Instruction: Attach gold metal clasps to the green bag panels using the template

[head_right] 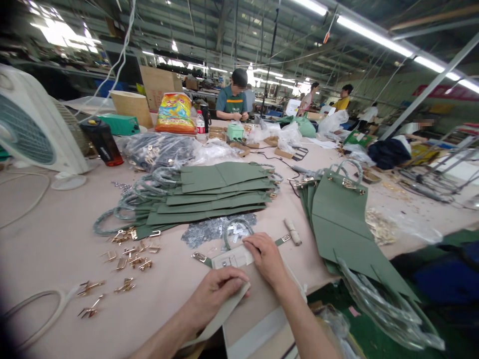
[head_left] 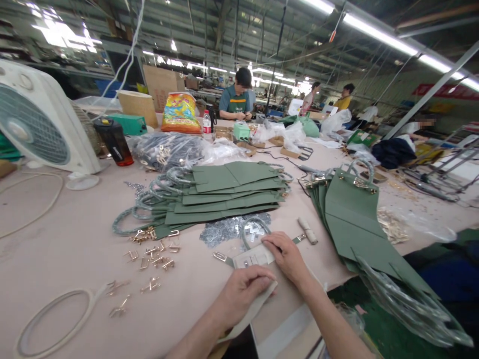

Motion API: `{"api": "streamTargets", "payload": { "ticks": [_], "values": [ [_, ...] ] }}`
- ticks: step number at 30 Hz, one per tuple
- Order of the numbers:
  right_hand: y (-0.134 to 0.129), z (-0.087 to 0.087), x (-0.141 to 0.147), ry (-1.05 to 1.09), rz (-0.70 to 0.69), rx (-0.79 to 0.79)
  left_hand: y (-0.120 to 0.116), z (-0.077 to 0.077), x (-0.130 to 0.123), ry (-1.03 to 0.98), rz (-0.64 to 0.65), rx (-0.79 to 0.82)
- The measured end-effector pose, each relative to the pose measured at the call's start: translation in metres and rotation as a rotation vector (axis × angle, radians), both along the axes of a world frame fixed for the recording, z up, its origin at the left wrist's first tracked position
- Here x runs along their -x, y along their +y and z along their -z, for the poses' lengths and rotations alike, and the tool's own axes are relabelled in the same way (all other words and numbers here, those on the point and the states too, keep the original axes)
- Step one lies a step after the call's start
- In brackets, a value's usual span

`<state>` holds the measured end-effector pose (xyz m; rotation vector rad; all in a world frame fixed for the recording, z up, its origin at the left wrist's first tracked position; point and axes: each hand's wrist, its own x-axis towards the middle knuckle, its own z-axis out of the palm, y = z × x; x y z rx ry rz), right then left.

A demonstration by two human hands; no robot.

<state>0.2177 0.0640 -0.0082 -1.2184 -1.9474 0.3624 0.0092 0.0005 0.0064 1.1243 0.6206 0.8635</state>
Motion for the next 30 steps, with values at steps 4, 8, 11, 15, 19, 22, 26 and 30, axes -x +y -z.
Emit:
{"api": "streamTargets", "payload": {
  "ticks": [4,8,11,15,19,22,26,30],
  "values": [
    [-0.003,0.000,0.000,0.022,0.074,-0.024,0.001,0.001,-0.003,0.045,-0.005,0.061],
    [-0.011,-0.007,-0.003,0.142,0.132,0.016,0.003,0.003,-0.004,0.071,0.048,0.052],
    [-0.029,-0.015,-0.007,0.283,0.215,0.066,0.005,0.004,-0.003,0.102,0.083,0.034],
    [-0.064,-0.029,-0.016,0.268,0.053,0.209,0.007,0.002,-0.003,0.157,0.134,-0.032],
    [-0.089,-0.045,-0.018,0.010,-0.160,0.275,0.008,0.000,-0.001,0.251,0.169,-0.170],
    [-0.095,-0.053,-0.011,-0.131,-0.201,0.278,0.007,0.002,0.000,0.309,0.186,-0.264],
    [-0.095,-0.057,-0.003,-0.273,-0.203,0.266,0.006,0.006,-0.001,0.328,0.169,-0.303],
    [-0.096,-0.055,-0.001,-0.375,-0.146,0.230,0.004,0.005,-0.002,0.359,0.131,-0.325]
  ]
}}
